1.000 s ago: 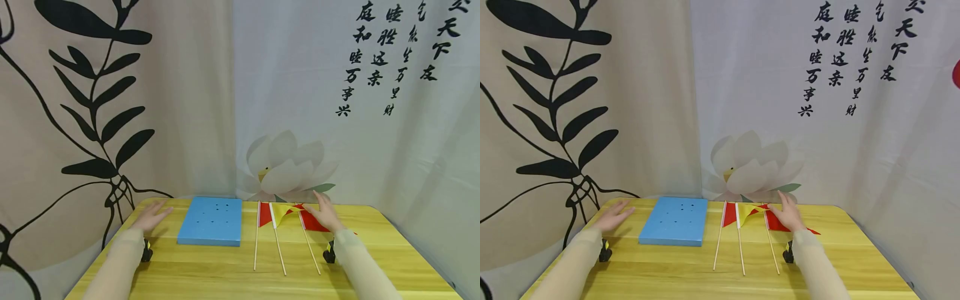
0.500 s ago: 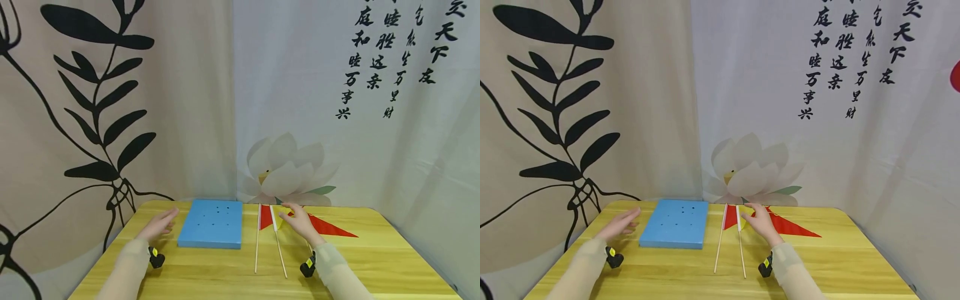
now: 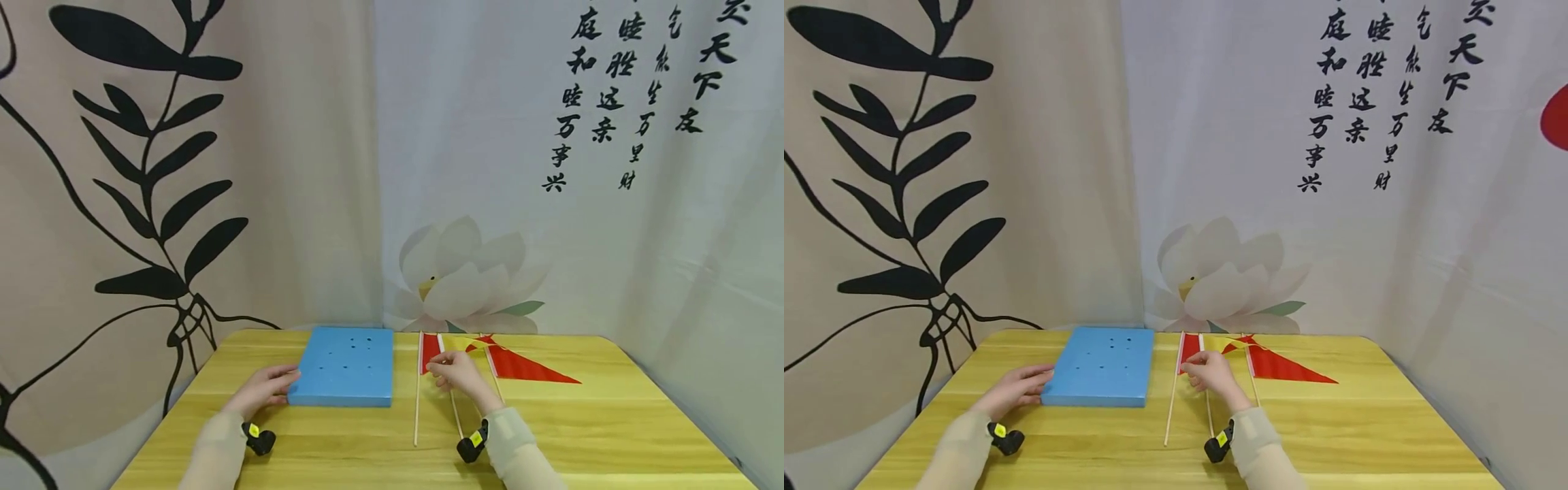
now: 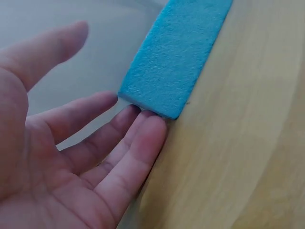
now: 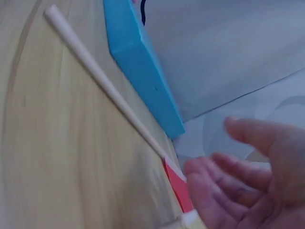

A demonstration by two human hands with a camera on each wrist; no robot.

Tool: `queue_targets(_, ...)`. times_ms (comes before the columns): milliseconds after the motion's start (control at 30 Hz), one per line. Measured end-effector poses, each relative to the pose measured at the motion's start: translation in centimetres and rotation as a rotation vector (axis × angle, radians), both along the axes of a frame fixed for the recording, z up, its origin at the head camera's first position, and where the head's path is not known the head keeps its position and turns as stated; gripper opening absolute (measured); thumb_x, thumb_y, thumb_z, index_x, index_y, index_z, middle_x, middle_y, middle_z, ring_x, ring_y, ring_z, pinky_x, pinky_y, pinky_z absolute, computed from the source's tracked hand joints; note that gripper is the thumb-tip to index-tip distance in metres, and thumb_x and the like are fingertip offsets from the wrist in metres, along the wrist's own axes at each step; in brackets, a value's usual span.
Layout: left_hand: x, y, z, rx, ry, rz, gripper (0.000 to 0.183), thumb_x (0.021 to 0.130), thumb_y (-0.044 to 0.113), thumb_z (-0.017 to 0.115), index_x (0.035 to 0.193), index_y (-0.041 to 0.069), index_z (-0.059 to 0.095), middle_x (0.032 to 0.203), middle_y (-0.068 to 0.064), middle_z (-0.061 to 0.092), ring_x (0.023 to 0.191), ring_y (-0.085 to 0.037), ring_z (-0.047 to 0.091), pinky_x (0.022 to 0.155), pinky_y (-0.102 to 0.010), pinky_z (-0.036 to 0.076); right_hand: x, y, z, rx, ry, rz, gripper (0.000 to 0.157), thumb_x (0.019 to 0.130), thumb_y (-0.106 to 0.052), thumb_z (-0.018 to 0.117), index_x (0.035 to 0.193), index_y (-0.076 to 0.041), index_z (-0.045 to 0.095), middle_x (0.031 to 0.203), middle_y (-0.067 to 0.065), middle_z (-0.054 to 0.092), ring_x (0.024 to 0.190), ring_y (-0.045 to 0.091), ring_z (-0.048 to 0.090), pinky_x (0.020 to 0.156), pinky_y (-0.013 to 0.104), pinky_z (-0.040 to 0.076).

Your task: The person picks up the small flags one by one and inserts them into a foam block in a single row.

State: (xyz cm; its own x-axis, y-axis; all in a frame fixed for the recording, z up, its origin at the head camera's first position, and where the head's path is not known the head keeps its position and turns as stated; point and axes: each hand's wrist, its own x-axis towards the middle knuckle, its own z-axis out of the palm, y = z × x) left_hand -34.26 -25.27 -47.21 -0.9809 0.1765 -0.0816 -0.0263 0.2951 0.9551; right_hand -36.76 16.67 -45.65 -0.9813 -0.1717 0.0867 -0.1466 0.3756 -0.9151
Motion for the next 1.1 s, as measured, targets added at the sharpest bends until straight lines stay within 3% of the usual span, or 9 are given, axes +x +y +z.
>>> queue_targets(133, 0.2, -0.3, -0.5, 0.026, 0.018, -0.032, 0.065, 0.096, 0.027, 0.063, 0.146, -0.007, 0.036, 0.140, -0.030, 0.042, 0.118, -0.037, 0.052, 0.085, -0.038, 0.055, 0.3, -0.8, -0.7, -0.018, -0.090, 0.003, 0.021, 0.090, -0.011, 0.068, 0.098, 0.008, 0.067, 0.074, 0.012, 0.065, 0.059, 0.021, 0.066, 0.057, 0.036, 0.059)
queue_targets(400, 0.1, -0.7, -1.3, 0.045, 0.035, -0.054, 0.065, 0.095, 0.018, 0.065, 0.146, -0.008, 0.035, 0.138, -0.032, 0.041, 0.115, -0.035, 0.054, 0.088, -0.041, 0.054, 0.5, -1.9, -1.9, -0.076, -0.161, -0.007, 0.018, 0.087, -0.009, 0.070, 0.093, 0.008, 0.068, 0.066, 0.011, 0.066, 0.053, 0.019, 0.065, 0.053, 0.036, 0.058)
queue_targets(600, 0.4, -0.6, -1.2, 0.037, 0.034, -0.051, 0.061, 0.097, 0.018, 0.062, 0.145, -0.009, 0.036, 0.139, -0.033, 0.040, 0.119, -0.038, 0.051, 0.090, -0.042, 0.052, 1.2, -2.3, -2.0, -0.012, -0.133, -0.021, 0.021, 0.085, -0.015, 0.075, 0.081, 0.003, 0.066, 0.063, 0.011, 0.065, 0.051, 0.019, 0.064, 0.051, 0.036, 0.058)
queue_targets(767, 0.7, 0.0, -1.7, 0.039, 0.019, -0.004, 0.060, 0.095, 0.017, 0.064, 0.143, -0.010, 0.039, 0.135, -0.030, 0.046, 0.113, -0.033, 0.055, 0.087, -0.041, 0.053, 1.6, -2.4, -2.4, 0.073, -0.096, -0.062, 0.029, 0.082, -0.018, 0.079, 0.066, 0.000, 0.062, 0.055, 0.008, 0.060, 0.043, 0.017, 0.060, 0.046, 0.033, 0.056)
queue_targets(933, 0.9, 0.2, -2.0, 0.040, 0.009, 0.019, 0.059, 0.095, 0.017, 0.064, 0.143, -0.009, 0.040, 0.134, -0.028, 0.048, 0.112, -0.031, 0.056, 0.087, -0.041, 0.054, 1.6, -2.8, -2.8, 0.133, -0.033, -0.089, 0.038, 0.077, -0.015, 0.082, 0.053, -0.005, 0.055, 0.046, 0.004, 0.054, 0.035, 0.014, 0.053, 0.040, 0.032, 0.053)
queue_targets(1100, 0.7, -0.1, -1.6, 0.030, 0.006, 0.018, 0.061, 0.095, 0.020, 0.064, 0.143, -0.009, 0.040, 0.136, -0.030, 0.046, 0.114, -0.034, 0.056, 0.088, -0.042, 0.053, 1.3, -3.5, -2.8, 0.133, -0.008, -0.101, 0.041, 0.075, -0.009, 0.082, 0.050, -0.009, 0.050, 0.043, 0.002, 0.051, 0.033, 0.013, 0.050, 0.038, 0.032, 0.051)
